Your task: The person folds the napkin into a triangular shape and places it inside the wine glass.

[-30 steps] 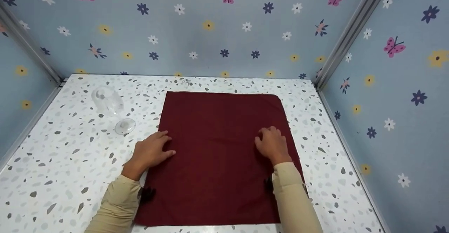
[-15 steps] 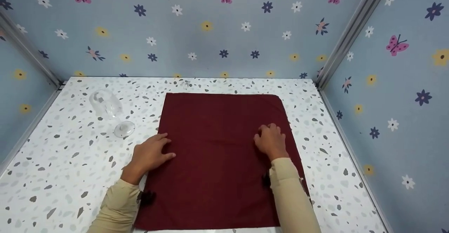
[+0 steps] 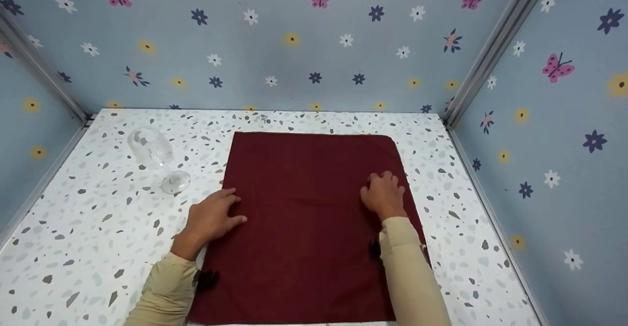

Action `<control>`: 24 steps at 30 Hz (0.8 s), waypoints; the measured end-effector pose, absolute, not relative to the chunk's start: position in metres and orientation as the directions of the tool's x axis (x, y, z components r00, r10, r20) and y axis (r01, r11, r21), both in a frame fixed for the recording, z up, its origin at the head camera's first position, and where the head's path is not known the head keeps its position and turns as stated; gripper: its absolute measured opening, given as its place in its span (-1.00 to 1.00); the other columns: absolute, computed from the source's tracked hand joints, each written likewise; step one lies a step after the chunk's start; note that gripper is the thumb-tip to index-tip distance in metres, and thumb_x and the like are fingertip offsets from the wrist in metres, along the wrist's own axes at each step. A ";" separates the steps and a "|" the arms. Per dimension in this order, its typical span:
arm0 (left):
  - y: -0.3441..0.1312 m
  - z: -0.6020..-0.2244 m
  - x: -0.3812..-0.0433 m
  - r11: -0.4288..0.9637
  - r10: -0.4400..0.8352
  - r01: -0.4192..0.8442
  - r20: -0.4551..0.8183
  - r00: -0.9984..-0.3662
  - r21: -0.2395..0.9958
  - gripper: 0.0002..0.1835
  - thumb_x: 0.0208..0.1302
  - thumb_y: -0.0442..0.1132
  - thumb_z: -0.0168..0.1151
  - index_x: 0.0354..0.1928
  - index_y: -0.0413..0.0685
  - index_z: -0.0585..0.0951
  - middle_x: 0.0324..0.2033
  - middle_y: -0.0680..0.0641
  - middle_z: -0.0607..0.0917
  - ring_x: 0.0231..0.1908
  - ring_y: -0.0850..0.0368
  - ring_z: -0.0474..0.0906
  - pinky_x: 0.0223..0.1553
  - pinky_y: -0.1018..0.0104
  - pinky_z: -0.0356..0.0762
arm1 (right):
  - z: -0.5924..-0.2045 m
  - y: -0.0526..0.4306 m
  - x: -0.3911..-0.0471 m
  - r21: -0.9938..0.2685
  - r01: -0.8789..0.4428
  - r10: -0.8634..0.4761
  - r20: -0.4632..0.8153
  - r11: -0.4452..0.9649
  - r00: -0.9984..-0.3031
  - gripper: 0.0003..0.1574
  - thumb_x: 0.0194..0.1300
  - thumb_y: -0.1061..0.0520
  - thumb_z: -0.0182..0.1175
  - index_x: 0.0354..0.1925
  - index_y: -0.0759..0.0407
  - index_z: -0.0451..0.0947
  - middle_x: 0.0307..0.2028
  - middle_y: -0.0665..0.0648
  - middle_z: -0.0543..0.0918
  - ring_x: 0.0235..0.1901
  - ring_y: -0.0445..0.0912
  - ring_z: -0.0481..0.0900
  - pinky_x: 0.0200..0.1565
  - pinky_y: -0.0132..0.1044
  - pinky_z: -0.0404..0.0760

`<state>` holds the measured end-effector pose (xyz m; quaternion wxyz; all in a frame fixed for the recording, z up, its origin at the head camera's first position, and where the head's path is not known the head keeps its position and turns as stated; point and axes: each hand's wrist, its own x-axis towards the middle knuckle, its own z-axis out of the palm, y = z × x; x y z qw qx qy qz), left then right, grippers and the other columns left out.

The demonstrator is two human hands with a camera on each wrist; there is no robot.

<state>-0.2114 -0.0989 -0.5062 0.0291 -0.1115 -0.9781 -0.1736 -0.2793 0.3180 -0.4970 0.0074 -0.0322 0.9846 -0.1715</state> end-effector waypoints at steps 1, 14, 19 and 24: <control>-0.099 -0.506 -0.211 0.915 0.208 0.228 0.095 -0.973 0.332 -0.46 0.17 0.05 0.46 0.07 -0.15 0.66 0.26 -0.19 0.54 0.29 -0.12 0.41 0.13 -0.22 0.43 | -0.498 0.318 -0.280 -0.339 -0.059 -0.064 -0.002 0.939 -0.998 -0.53 0.39 0.02 0.13 0.10 0.31 0.57 0.12 0.48 0.43 0.17 0.41 0.34 0.08 0.43 0.31; -0.100 -0.507 -0.212 0.915 0.204 0.238 0.137 -0.969 0.325 -0.47 0.14 0.08 0.47 0.04 -0.12 0.69 0.23 -0.17 0.57 0.27 -0.11 0.43 0.09 -0.16 0.48 | -0.500 0.327 -0.293 -0.323 -0.038 -0.042 -0.006 0.946 -0.999 -0.52 0.39 0.00 0.10 0.09 0.32 0.52 0.13 0.49 0.39 0.17 0.41 0.30 0.04 0.45 0.29; -0.100 -0.509 -0.211 0.915 0.200 0.239 0.149 -0.968 0.324 -0.48 0.12 0.08 0.49 0.02 -0.11 0.69 0.22 -0.17 0.58 0.26 -0.12 0.45 0.07 -0.16 0.49 | -0.502 0.330 -0.296 -0.307 -0.007 -0.011 -0.012 0.952 -1.000 -0.46 0.40 -0.01 0.07 0.13 0.37 0.47 0.13 0.53 0.36 0.15 0.42 0.30 0.04 0.44 0.28; -0.100 -0.509 -0.212 0.913 0.200 0.244 0.162 -0.966 0.327 -0.49 0.12 0.07 0.49 0.01 -0.11 0.69 0.21 -0.17 0.59 0.25 -0.12 0.45 0.06 -0.18 0.50 | -0.501 0.331 -0.300 -0.304 0.013 0.014 0.000 0.953 -1.000 -0.45 0.39 0.00 0.04 0.13 0.40 0.45 0.15 0.57 0.35 0.14 0.45 0.30 0.04 0.44 0.28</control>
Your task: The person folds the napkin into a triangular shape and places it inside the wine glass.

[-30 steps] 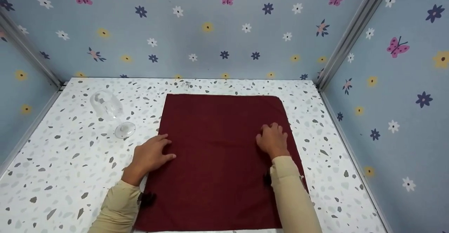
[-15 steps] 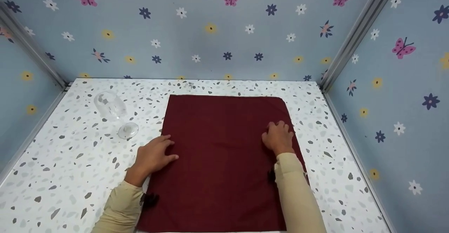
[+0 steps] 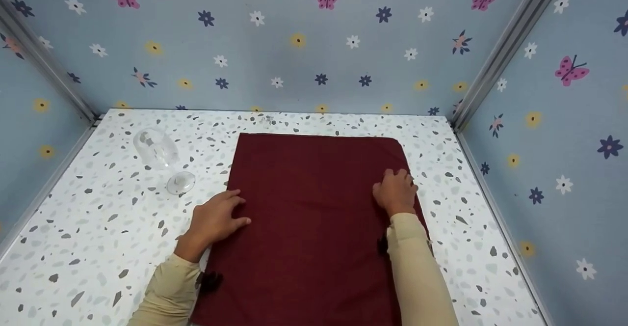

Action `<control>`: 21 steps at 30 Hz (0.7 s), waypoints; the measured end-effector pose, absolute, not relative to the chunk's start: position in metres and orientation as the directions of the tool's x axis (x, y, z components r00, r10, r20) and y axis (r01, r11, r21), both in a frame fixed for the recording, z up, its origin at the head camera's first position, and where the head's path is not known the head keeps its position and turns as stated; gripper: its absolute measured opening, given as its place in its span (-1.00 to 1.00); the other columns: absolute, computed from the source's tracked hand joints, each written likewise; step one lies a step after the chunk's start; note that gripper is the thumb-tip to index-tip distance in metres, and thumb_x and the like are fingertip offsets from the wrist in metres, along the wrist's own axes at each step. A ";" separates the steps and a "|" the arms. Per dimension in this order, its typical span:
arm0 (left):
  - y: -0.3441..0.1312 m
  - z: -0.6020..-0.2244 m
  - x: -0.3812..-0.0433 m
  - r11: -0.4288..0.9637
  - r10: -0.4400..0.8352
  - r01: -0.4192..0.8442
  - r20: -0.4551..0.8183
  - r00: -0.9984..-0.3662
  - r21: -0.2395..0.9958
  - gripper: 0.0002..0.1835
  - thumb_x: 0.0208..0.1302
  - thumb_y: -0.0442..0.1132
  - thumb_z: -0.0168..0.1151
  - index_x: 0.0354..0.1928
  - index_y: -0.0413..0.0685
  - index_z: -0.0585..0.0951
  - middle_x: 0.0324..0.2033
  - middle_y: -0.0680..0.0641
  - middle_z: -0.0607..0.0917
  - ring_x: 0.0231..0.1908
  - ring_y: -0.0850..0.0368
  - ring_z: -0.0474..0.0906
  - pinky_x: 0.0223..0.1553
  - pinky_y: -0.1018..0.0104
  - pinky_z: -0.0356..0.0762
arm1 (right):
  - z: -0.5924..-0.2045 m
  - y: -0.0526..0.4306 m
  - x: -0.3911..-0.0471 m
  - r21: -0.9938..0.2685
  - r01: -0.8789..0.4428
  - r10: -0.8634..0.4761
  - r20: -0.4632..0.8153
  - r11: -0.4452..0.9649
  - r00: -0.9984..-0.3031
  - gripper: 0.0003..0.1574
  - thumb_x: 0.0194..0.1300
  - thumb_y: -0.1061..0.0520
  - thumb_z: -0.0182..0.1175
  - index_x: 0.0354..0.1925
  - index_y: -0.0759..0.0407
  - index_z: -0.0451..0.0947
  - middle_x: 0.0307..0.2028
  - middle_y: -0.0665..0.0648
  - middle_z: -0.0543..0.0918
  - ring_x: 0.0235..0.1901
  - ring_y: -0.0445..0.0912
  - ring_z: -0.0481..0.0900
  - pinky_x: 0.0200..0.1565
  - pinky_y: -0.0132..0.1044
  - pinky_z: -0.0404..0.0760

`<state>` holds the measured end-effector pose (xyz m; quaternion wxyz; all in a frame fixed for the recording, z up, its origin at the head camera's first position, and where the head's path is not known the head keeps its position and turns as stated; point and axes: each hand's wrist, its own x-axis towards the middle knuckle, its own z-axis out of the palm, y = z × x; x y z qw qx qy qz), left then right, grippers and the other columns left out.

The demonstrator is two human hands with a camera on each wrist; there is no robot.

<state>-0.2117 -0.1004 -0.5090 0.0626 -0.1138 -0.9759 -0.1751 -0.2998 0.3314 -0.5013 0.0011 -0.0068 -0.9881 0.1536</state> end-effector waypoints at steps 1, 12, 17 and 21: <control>-0.101 -0.509 -0.212 0.912 0.201 0.245 0.163 -0.966 0.328 -0.49 0.12 0.07 0.49 0.01 -0.11 0.69 0.22 -0.17 0.58 0.25 -0.12 0.45 0.06 -0.18 0.50 | -0.501 0.331 -0.300 -0.305 0.018 0.019 0.000 0.952 -1.000 -0.45 0.39 0.00 0.04 0.14 0.40 0.45 0.16 0.57 0.35 0.14 0.45 0.30 0.04 0.44 0.28; -0.100 -0.509 -0.211 0.913 0.197 0.243 0.167 -0.966 0.328 -0.48 0.12 0.07 0.50 0.03 -0.10 0.69 0.21 -0.17 0.59 0.25 -0.11 0.46 0.05 -0.18 0.50 | -0.507 0.335 -0.306 -0.346 0.069 0.071 -0.008 0.936 -0.997 -0.32 0.41 0.00 -0.02 0.32 0.42 0.34 0.31 0.62 0.22 0.28 0.49 0.18 0.14 0.46 0.17; -0.100 -0.510 -0.211 0.912 0.198 0.241 0.160 -0.967 0.331 -0.48 0.13 0.07 0.50 0.04 -0.10 0.69 0.22 -0.16 0.58 0.26 -0.10 0.45 0.06 -0.18 0.49 | -0.509 0.340 -0.308 -0.355 0.073 0.079 0.004 0.932 -0.997 -0.35 0.41 0.00 -0.02 0.29 0.41 0.37 0.29 0.64 0.23 0.27 0.50 0.18 0.14 0.46 0.15; -0.100 -0.510 -0.211 0.914 0.192 0.231 0.148 -0.970 0.332 -0.47 0.14 0.08 0.49 0.04 -0.10 0.69 0.23 -0.16 0.57 0.27 -0.10 0.44 0.08 -0.18 0.48 | -0.507 0.342 -0.311 -0.355 0.083 0.076 -0.032 0.931 -0.997 -0.32 0.42 -0.02 -0.05 0.31 0.41 0.31 0.29 0.66 0.18 0.25 0.53 0.15 0.14 0.47 0.10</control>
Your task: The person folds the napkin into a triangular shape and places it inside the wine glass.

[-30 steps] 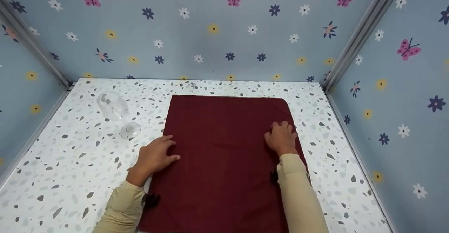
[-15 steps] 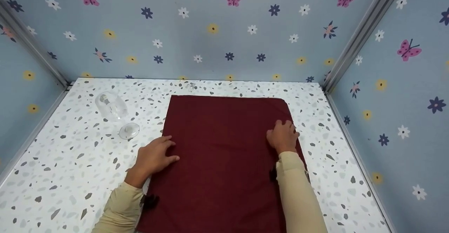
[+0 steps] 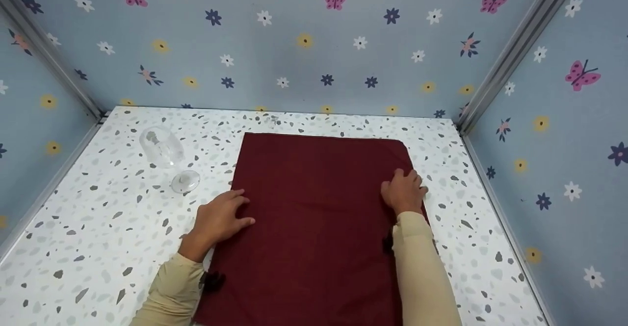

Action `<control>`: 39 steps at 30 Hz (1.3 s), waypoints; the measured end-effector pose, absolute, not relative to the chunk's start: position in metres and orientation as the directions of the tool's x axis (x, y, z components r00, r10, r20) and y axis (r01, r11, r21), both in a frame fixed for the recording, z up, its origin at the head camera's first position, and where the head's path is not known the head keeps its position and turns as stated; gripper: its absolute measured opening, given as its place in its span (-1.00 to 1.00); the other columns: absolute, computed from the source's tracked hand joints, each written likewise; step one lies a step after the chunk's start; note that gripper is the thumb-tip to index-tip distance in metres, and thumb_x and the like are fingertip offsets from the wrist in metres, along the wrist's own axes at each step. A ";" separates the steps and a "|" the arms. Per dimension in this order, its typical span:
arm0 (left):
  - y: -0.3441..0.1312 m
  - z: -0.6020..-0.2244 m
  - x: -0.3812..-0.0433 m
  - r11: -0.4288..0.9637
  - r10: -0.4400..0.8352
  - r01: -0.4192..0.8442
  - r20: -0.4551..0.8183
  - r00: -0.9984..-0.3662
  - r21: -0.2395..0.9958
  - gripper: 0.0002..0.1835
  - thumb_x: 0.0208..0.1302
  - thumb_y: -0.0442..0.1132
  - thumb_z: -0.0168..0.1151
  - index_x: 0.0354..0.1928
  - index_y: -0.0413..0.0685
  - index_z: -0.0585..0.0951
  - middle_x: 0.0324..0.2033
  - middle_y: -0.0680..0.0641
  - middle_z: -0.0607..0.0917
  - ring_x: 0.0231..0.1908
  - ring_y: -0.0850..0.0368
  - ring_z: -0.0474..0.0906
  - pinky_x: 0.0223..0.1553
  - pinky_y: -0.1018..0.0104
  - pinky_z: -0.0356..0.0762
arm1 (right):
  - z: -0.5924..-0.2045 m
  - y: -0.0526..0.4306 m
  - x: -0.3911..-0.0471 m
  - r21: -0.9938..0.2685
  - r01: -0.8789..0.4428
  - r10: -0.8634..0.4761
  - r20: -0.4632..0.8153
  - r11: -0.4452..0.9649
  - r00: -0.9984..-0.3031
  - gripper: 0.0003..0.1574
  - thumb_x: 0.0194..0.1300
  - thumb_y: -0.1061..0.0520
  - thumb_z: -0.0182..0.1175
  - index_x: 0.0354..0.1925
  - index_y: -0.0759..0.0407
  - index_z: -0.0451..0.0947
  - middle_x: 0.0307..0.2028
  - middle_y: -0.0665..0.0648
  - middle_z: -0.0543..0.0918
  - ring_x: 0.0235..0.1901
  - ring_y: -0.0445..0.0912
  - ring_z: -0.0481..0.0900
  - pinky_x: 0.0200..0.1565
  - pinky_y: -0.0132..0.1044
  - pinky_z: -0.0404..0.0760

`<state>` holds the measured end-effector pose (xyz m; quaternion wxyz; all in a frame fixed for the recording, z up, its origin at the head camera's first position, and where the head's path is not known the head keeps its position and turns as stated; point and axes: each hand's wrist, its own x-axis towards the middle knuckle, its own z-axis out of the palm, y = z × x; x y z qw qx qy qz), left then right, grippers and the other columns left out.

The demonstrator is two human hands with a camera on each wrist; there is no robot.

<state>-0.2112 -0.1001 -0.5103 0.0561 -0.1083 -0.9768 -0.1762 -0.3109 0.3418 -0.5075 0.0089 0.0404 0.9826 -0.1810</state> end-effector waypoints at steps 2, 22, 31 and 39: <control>-0.100 -0.510 -0.211 0.916 0.188 0.227 0.145 -0.971 0.330 -0.48 0.14 0.08 0.49 0.04 -0.09 0.69 0.23 -0.16 0.58 0.27 -0.10 0.44 0.08 -0.18 0.48 | -0.506 0.342 -0.313 -0.354 0.089 0.070 -0.065 0.931 -0.995 -0.28 0.42 -0.04 -0.07 0.35 0.42 0.25 0.29 0.68 0.14 0.25 0.55 0.12 0.15 0.48 0.06; -0.100 -0.508 -0.210 0.916 0.195 0.234 0.149 -0.969 0.325 -0.47 0.15 0.09 0.48 0.06 -0.09 0.68 0.23 -0.16 0.57 0.27 -0.12 0.44 0.06 -0.18 0.50 | -0.500 0.342 -0.314 -0.345 0.121 0.068 -0.162 0.931 -0.985 -0.12 0.45 -0.10 -0.11 0.49 0.44 0.06 0.41 0.64 -0.03 0.33 0.59 -0.06 0.13 0.52 -0.01; -0.101 -0.507 -0.212 0.917 0.194 0.225 0.123 -0.973 0.330 -0.46 0.17 0.08 0.47 0.09 -0.09 0.68 0.26 -0.15 0.55 0.29 -0.11 0.41 0.11 -0.20 0.45 | -0.502 0.339 -0.314 -0.427 0.113 0.120 -0.012 0.897 -0.993 -0.21 0.39 0.03 0.05 0.42 0.45 0.20 0.33 0.58 0.19 0.27 0.51 0.17 0.09 0.47 0.13; -0.101 -0.507 -0.210 0.913 0.197 0.233 0.137 -0.971 0.335 -0.46 0.15 0.08 0.47 0.08 -0.09 0.68 0.25 -0.15 0.56 0.28 -0.11 0.42 0.07 -0.18 0.49 | -0.508 0.333 -0.315 -0.500 0.090 0.185 0.145 0.861 -0.972 -0.36 0.39 0.10 0.06 0.35 0.37 0.33 0.20 0.53 0.33 0.17 0.42 0.33 0.12 0.41 0.19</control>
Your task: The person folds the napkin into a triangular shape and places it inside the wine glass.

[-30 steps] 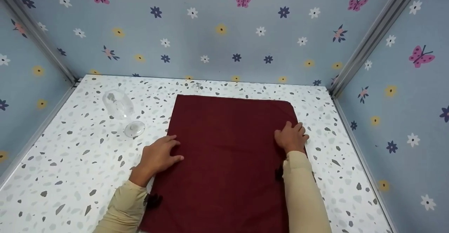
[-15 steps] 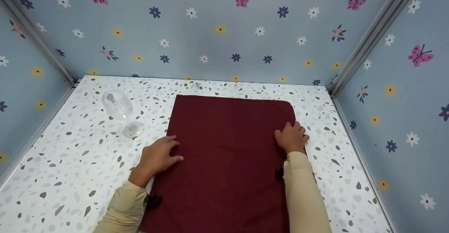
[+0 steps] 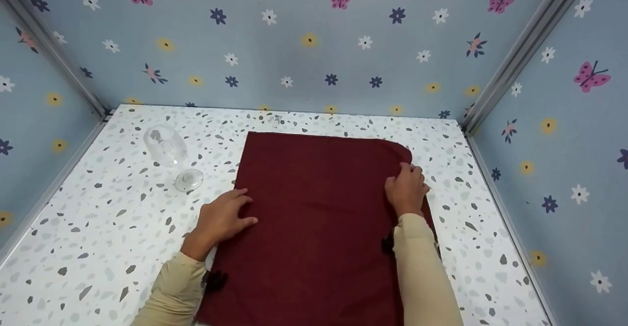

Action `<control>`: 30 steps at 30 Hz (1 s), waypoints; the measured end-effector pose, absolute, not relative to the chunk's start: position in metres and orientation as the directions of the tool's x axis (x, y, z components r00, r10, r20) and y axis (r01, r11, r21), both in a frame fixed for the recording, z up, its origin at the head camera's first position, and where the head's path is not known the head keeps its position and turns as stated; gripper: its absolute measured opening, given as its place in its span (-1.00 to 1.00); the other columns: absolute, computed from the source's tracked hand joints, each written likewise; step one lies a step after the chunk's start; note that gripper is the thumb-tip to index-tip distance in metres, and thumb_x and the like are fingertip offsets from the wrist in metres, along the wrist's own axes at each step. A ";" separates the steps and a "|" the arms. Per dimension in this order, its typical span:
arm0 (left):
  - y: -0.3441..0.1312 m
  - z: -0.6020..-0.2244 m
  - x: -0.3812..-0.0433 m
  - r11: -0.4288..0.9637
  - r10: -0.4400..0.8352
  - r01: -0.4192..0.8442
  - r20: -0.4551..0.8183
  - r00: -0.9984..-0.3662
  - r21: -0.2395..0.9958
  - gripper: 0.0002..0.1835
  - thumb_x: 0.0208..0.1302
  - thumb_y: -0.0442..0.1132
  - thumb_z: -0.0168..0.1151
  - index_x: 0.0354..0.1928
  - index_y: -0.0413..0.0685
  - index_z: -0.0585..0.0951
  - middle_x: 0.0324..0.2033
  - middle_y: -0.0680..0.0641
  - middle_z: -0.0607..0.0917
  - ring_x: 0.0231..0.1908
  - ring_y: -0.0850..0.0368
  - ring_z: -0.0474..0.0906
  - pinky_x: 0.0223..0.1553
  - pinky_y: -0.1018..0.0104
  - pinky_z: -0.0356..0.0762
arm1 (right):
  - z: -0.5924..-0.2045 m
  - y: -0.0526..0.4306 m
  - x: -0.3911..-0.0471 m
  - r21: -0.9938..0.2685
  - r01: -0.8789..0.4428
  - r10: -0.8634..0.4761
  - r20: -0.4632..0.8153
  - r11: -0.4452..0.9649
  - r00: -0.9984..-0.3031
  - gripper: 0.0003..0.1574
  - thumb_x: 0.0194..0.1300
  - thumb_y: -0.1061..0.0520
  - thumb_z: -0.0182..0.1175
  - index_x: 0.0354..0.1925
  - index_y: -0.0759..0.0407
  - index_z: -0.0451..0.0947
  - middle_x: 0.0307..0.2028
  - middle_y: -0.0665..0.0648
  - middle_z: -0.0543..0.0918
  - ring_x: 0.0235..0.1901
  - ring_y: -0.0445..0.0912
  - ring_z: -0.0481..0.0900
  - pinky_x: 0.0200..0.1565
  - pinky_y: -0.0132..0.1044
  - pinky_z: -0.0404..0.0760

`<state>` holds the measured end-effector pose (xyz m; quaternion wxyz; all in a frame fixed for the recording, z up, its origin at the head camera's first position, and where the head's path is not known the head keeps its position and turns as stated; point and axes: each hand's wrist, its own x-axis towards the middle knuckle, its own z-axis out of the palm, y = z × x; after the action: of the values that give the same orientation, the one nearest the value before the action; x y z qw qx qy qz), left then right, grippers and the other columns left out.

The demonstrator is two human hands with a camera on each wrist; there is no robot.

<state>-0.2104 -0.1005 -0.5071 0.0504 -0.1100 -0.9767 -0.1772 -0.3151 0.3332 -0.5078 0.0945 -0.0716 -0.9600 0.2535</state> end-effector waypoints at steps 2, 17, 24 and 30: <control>-0.100 -0.506 -0.211 0.914 0.195 0.232 0.140 -0.971 0.334 -0.46 0.16 0.08 0.47 0.08 -0.09 0.68 0.25 -0.14 0.56 0.29 -0.11 0.42 0.08 -0.17 0.49 | -0.507 0.332 -0.315 -0.509 0.076 0.188 0.173 0.857 -0.967 -0.38 0.40 0.11 0.06 0.34 0.35 0.34 0.18 0.51 0.34 0.15 0.41 0.34 0.13 0.40 0.20; -0.101 -0.504 -0.212 0.919 0.219 0.256 0.152 -0.964 0.299 -0.46 0.18 0.10 0.45 0.10 -0.07 0.68 0.24 -0.15 0.56 0.27 -0.12 0.44 0.07 -0.17 0.49 | -0.517 0.334 -0.311 -0.595 -0.062 0.180 0.338 0.801 -0.924 -0.52 0.35 0.26 0.11 0.22 0.36 0.54 0.12 0.47 0.50 0.15 0.35 0.45 0.20 0.18 0.38; -0.101 -0.506 -0.211 0.918 0.216 0.252 0.148 -0.965 0.306 -0.47 0.18 0.10 0.46 0.09 -0.07 0.68 0.24 -0.14 0.57 0.27 -0.11 0.44 0.06 -0.17 0.49 | -0.519 0.334 -0.309 -0.613 -0.115 0.159 0.375 0.782 -0.913 -0.60 0.35 0.27 0.13 0.10 0.42 0.61 0.14 0.44 0.55 0.21 0.30 0.45 0.28 0.11 0.33; -0.102 -0.508 -0.209 0.916 0.214 0.254 0.159 -0.964 0.310 -0.47 0.17 0.10 0.46 0.08 -0.07 0.68 0.23 -0.15 0.57 0.26 -0.10 0.44 0.05 -0.17 0.50 | -0.516 0.331 -0.310 -0.657 -0.148 0.176 0.401 0.740 -0.899 -0.65 0.32 0.31 0.13 0.03 0.41 0.65 0.05 0.38 0.63 0.14 0.24 0.53 0.21 0.06 0.42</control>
<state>-0.2090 -0.1018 -0.5076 0.0612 -0.1198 -0.9769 -0.1662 -0.3100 0.3305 -0.5159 0.2243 -0.0076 -0.9052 0.3608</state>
